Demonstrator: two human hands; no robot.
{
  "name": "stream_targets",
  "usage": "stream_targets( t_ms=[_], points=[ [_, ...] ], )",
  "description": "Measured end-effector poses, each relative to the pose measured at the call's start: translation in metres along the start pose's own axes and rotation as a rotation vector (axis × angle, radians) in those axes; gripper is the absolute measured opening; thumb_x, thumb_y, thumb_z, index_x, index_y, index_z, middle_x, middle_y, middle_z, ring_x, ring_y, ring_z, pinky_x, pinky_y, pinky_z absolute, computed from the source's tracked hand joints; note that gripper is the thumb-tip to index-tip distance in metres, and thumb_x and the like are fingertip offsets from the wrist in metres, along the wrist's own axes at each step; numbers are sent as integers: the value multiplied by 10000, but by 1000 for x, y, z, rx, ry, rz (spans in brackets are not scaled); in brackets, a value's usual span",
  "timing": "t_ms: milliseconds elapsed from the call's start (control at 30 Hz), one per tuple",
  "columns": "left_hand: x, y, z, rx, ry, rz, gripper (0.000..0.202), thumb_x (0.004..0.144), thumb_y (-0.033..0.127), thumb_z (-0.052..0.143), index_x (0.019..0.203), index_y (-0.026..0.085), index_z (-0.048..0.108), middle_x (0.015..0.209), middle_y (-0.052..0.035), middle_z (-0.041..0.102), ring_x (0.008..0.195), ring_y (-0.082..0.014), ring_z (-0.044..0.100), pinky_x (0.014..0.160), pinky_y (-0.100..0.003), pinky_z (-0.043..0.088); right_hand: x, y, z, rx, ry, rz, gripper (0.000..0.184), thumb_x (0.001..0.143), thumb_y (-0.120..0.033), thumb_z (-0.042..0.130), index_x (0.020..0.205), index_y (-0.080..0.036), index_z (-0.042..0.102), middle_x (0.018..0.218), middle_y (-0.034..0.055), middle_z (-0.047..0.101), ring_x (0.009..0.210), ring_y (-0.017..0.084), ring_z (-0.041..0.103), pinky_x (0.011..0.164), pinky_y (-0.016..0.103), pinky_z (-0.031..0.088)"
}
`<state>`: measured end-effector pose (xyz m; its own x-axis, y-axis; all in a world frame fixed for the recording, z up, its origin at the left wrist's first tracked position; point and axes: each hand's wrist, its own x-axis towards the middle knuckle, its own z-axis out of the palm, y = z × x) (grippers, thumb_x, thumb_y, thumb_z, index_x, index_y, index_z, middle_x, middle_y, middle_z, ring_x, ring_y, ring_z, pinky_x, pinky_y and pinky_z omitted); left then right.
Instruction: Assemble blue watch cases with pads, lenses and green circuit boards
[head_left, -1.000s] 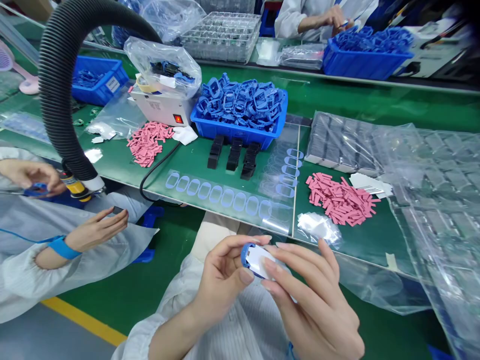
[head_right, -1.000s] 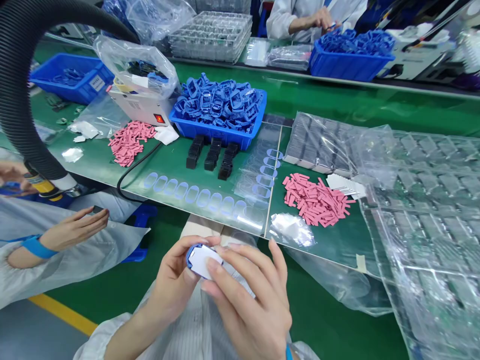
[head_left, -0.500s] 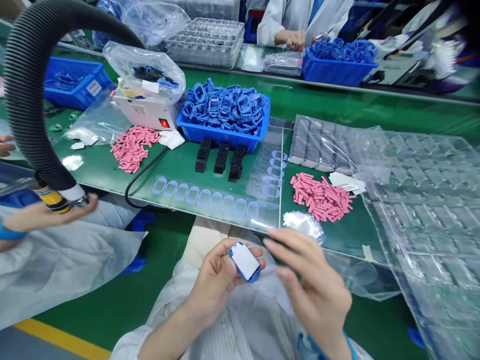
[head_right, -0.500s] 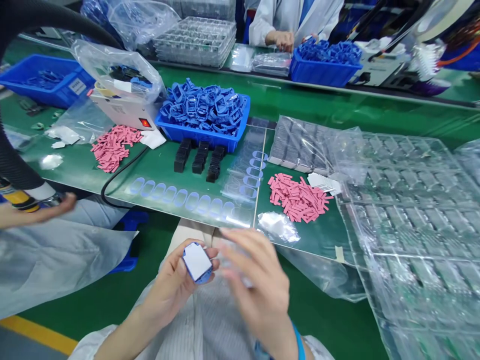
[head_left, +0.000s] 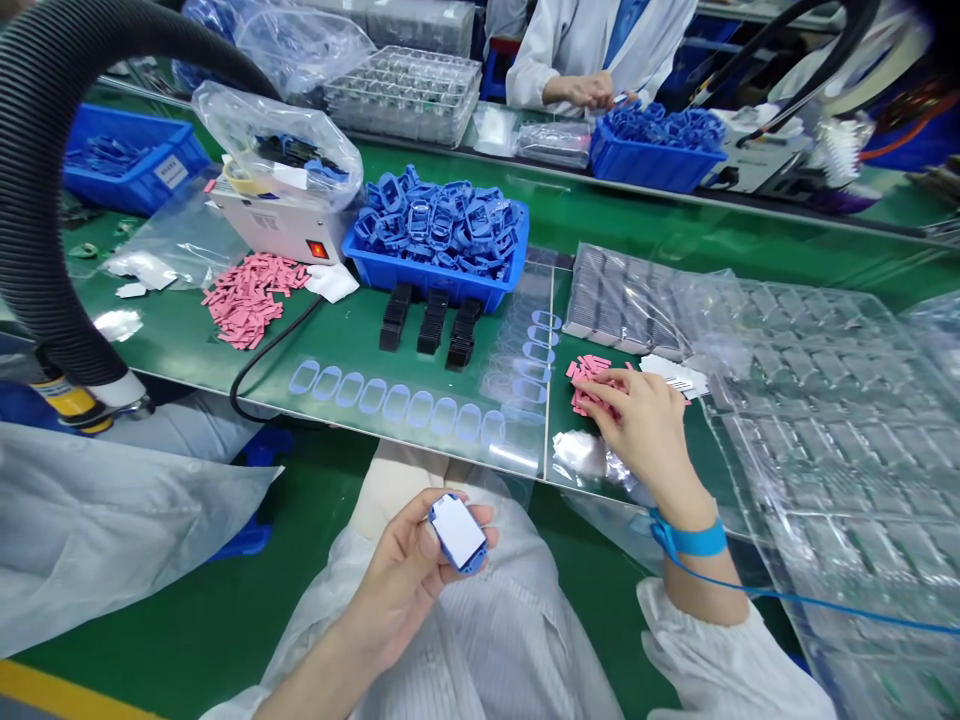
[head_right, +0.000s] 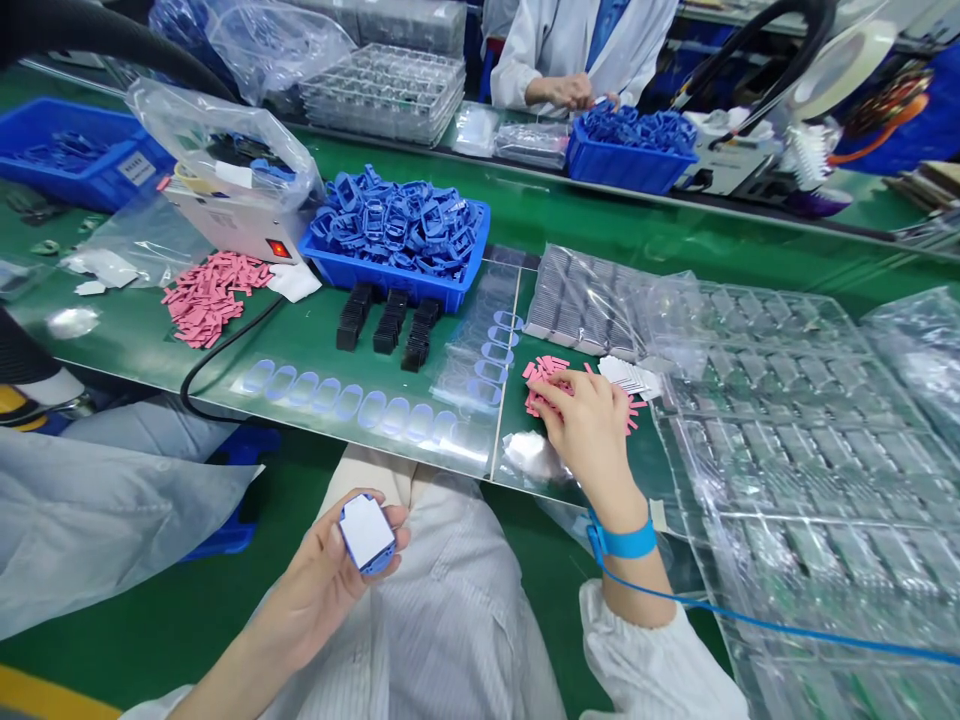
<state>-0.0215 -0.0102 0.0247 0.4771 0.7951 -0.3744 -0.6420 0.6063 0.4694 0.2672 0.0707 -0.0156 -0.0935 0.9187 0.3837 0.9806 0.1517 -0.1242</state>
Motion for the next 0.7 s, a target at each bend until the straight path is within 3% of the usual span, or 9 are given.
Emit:
stream_targets(
  t_ms=[267,367,400,467,533,700],
  points=[
    [0,3,2,10,-8,16,289,740,405,719,967,227,702,951,-14,766,878,-139,716,747,-186,575,3,-7,-12,39,141,-106,102,850,-254,621,793,-203,688,950,82,688,928,277,574,801,443,409],
    [1,2,3,10,-17,31,289,752,400,708,982,224,699,969,-15,764,883,-135,714,758,-187,572,-3,-35,-34,246,227,-104,32,845,-211,634,824,-215,657,897,52,679,882,226,601,809,417,450],
    [1,2,4,7,-18,33,285,761,394,701,988,222,698,978,-18,764,886,-135,714,762,-188,571,-6,-48,-42,430,240,-79,45,835,-176,641,837,-220,651,888,43,668,873,212,605,812,409,459],
    [3,0,6,-5,-29,32,272,781,380,687,1000,217,697,990,-25,765,891,-139,716,769,-189,567,-13,-74,-59,775,156,-93,114,843,-126,609,856,-235,640,900,33,644,874,199,598,786,390,475],
    [4,-2,8,-16,-51,30,265,793,368,679,1011,217,695,1002,-29,766,895,-143,719,773,-190,565,-19,-95,-69,945,35,-183,133,858,-121,574,879,-239,634,941,43,629,893,206,584,779,395,478],
    [4,-3,11,-38,-108,42,285,777,379,692,1016,223,694,993,-16,770,859,-128,725,764,-178,559,-25,-111,-71,1016,-51,-259,128,873,-126,549,904,-218,634,1016,61,610,931,211,557,800,408,460]
  ],
)
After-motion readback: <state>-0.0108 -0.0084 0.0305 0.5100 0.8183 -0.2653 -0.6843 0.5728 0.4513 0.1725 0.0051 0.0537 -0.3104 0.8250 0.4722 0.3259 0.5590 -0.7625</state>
